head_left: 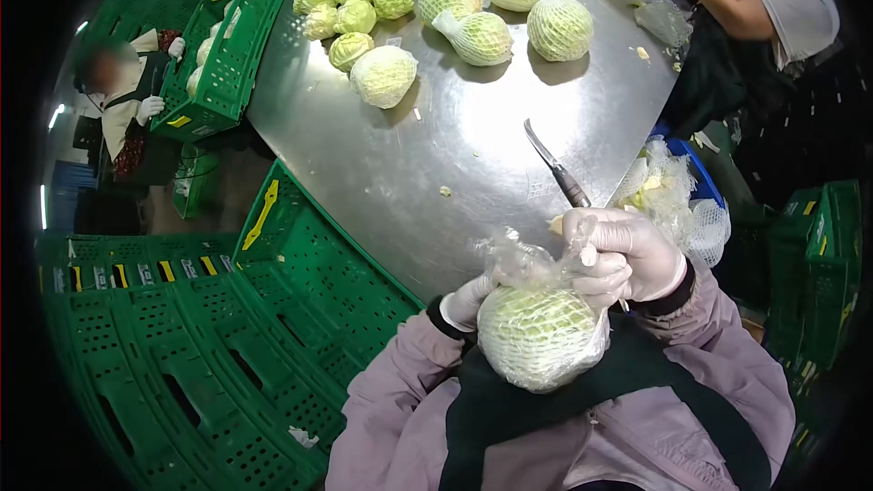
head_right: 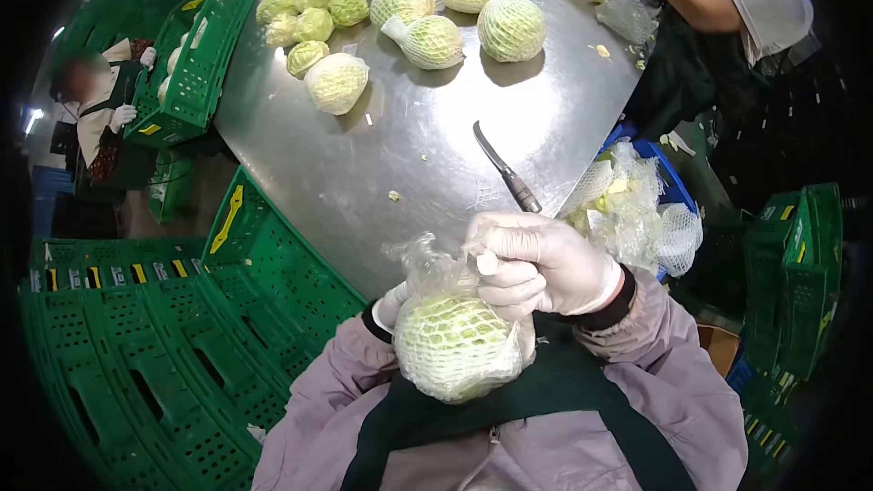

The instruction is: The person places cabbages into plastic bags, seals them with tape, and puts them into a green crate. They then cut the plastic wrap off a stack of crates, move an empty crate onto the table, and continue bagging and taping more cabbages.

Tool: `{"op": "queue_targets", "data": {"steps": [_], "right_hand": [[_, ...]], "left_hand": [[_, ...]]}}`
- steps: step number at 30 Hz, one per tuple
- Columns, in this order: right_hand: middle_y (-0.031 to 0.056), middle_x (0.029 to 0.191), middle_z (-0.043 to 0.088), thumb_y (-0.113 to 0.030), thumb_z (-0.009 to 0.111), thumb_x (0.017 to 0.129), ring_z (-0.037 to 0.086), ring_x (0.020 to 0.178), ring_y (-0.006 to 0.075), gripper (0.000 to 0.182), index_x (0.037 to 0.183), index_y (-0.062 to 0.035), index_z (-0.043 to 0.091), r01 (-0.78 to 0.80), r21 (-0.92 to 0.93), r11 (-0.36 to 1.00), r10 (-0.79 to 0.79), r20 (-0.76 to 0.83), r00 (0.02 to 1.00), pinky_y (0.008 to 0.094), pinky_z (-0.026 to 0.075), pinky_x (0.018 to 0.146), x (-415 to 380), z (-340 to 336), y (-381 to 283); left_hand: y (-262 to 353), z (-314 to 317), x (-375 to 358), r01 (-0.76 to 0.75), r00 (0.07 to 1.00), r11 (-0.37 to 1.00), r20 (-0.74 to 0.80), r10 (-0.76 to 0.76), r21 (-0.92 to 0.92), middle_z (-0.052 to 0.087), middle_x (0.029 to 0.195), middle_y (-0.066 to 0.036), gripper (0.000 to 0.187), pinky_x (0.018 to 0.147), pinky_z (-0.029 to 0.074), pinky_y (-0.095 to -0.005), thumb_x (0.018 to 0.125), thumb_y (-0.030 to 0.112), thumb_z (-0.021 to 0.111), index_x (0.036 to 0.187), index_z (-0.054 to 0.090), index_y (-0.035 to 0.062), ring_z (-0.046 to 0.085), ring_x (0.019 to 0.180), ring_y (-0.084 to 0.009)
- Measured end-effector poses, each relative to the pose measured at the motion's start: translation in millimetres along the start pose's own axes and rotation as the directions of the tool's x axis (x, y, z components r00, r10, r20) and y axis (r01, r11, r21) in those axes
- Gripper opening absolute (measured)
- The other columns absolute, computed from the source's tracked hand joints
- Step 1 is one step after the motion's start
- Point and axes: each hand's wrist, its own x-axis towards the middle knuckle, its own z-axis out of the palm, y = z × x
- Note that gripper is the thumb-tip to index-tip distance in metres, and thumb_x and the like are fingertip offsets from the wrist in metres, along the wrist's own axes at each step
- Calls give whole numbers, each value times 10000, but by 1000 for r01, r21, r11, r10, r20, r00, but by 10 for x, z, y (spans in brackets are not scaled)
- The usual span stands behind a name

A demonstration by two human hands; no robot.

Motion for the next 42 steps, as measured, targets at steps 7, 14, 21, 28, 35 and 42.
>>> {"op": "queue_targets", "data": {"steps": [7, 14, 21, 28, 35, 42], "right_hand": [[-41, 560, 324, -166, 428, 970, 296, 452, 56, 163, 896, -46, 511, -36, -117, 993, 22, -124, 992, 206, 231, 405, 30, -31, 122], [-36, 595, 374, -161, 440, 967, 319, 453, 47, 171, 885, -37, 526, 52, 11, 999, -47, -271, 961, 184, 251, 379, 183, -264, 268], [-56, 593, 390, -150, 428, 968, 300, 449, 42, 183, 843, -61, 528, 94, -336, 937, -254, -472, 844, 193, 241, 377, 132, -516, 24], [-15, 641, 487, -159, 494, 934, 478, 513, 87, 173, 1055, -48, 546, -120, -127, 985, 72, -328, 942, 207, 378, 426, -8, -1648, 447], [96, 1280, 497, -200, 731, 769, 446, 1199, 222, 647, 1324, -32, 443, 289, -934, 210, -510, 147, 847, 378, 324, 1034, -399, -551, 121], [63, 999, 603, -151, 681, 782, 540, 1001, 279, 160, 916, -82, 628, 243, -913, -329, -402, 368, 839, 384, 398, 900, -113, -446, 549]], "left_hand": [[429, -18, 72, -260, 952, 923, 233, 196, 285, 516, 1238, -132, 718, 998, 363, -348, 835, 535, 567, 1258, 484, -39, 492, 1150, -215], [238, 7, -133, -200, 980, 815, 130, 153, 544, 423, 1339, -146, 717, 1054, 272, -366, 870, 577, 497, 1245, 517, -34, 408, 1215, -266], [504, 115, -168, -228, 970, 614, 231, 76, 755, 445, 1334, -155, 552, 1059, 296, -380, 725, 156, 708, 1225, 532, 1, 400, 1267, -265], [289, -18, -128, -230, 972, 638, 202, 117, 735, 496, 1289, -139, 493, 1066, 289, -399, 733, 141, 653, 1195, 521, 28, 422, 1250, -280], [-111, -300, -319, -230, 965, 969, -107, 240, 92, 456, 1283, -133, 622, 1044, 335, -379, 775, 407, 692, 1204, 455, 24, 422, 1234, -243], [-164, -331, -250, -192, 974, 981, -124, 189, -7, 468, 1280, -154, 539, 1043, 361, -437, 816, 321, 633, 1240, 430, 58, 445, 1222, -292]]}}
